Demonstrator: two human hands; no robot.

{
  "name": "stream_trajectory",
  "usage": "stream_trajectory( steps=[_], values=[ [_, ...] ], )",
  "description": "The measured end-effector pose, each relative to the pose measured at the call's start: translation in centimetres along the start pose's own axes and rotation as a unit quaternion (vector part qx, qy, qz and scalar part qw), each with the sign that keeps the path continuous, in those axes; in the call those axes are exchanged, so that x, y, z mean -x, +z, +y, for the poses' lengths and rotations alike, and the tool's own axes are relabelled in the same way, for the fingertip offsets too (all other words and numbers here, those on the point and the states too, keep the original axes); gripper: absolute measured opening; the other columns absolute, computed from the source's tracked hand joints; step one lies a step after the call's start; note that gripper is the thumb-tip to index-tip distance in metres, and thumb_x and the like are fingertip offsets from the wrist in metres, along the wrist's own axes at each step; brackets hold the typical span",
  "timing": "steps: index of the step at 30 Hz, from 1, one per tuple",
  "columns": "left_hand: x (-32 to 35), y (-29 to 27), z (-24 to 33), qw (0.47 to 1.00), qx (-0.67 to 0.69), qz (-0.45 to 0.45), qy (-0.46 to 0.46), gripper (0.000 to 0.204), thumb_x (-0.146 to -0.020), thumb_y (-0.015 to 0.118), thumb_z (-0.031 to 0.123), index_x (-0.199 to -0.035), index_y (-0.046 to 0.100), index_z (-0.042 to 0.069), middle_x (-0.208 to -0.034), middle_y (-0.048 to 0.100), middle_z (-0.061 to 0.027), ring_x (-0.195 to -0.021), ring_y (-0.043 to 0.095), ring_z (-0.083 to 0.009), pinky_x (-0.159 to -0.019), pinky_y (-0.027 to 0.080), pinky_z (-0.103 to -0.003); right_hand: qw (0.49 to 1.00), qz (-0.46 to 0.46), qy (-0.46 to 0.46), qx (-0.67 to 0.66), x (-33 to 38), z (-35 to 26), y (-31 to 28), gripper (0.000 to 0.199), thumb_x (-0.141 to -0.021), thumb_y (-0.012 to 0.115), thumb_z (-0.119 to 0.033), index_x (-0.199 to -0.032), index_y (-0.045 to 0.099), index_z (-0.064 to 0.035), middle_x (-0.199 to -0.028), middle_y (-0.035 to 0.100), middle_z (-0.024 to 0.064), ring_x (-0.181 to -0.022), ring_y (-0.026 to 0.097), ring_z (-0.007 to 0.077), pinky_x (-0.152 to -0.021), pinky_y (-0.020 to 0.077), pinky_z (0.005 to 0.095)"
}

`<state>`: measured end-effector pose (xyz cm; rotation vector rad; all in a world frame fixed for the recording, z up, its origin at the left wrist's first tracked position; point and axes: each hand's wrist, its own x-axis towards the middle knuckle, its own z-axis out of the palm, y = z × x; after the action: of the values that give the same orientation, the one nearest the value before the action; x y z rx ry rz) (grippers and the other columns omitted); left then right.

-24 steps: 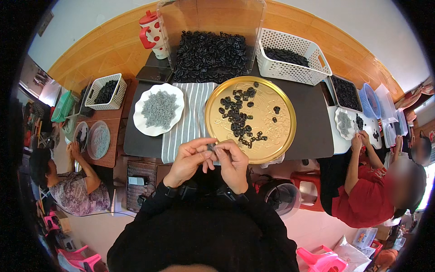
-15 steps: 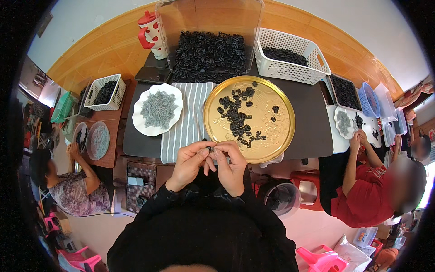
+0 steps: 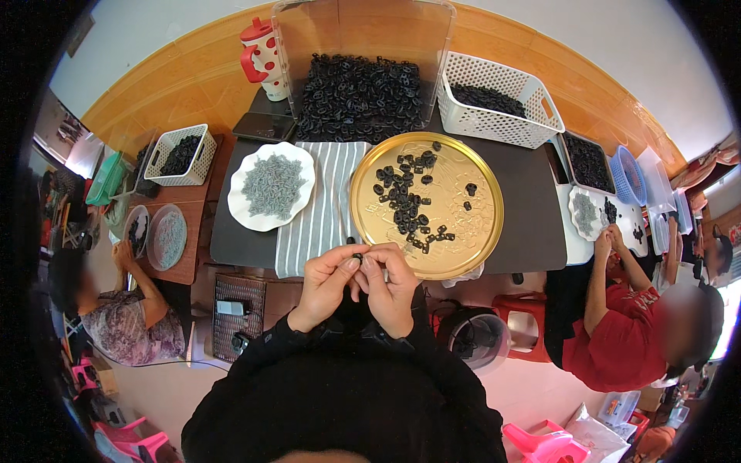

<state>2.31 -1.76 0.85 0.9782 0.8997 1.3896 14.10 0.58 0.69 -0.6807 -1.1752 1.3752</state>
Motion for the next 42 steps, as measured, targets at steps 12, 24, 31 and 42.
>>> stream_trajectory(
  steps=[12, 24, 31, 42],
  values=[
    [0.2, -0.7, -0.5, 0.999, -0.046, -0.006, 0.002, 0.029, -0.097, 0.043, 0.004, -0.122, 0.055, -0.002, -0.081, 0.062, -0.0059, -0.059, 0.056, -0.0084, -0.05, 0.047, -0.021, 0.997, -0.038, 0.035, 0.061, -0.3, 0.5, -0.8, 0.014, -0.095, 0.049, -0.005, -0.085, 0.053, 0.0036, -0.087, 0.051, 0.0046, -0.061, 0.046, 0.0086, -0.052, 0.0385, 0.0222],
    [0.3, -5.6, 0.3, 0.993, 0.037, 0.113, 0.004, 0.016, -0.093, 0.052, 0.005, -0.104, 0.06, -0.004, -0.089, 0.068, -0.0131, -0.071, 0.064, -0.0137, -0.056, 0.049, -0.022, 0.862, -0.029, -0.19, 0.468, -2.5, 0.7, -1.0, 0.017, -0.077, 0.063, -0.002, -0.093, 0.062, 0.0025, -0.1, 0.057, 0.0161, -0.089, 0.055, 0.0303, -0.075, 0.0421, 0.0344],
    [0.7, -6.2, -0.2, 0.987, 0.072, 0.144, 0.005, 0.019, -0.09, 0.056, 0.0, -0.106, 0.064, -0.005, -0.09, 0.067, -0.013, -0.071, 0.064, -0.0144, -0.057, 0.049, -0.022, 0.661, -0.103, -0.189, 0.719, -2.9, 1.3, 2.4, 0.023, -0.073, 0.061, -0.01, -0.093, 0.064, 0.0007, -0.122, 0.049, 0.0205, -0.117, 0.044, 0.0357, -0.086, 0.0339, 0.0443],
    [0.7, -7.0, -0.3, 0.987, 0.087, 0.136, 0.015, 0.021, -0.087, 0.056, -0.005, -0.107, 0.063, -0.006, -0.089, 0.068, -0.0156, -0.069, 0.065, -0.0159, -0.055, 0.05, -0.022, 0.72, -0.07, -0.198, 0.662, -4.6, 0.4, -0.3, 0.019, -0.071, 0.06, -0.006, -0.087, 0.069, -0.0078, -0.11, 0.055, 0.0141, -0.107, 0.048, 0.0333, -0.08, 0.0367, 0.0429]
  ],
)
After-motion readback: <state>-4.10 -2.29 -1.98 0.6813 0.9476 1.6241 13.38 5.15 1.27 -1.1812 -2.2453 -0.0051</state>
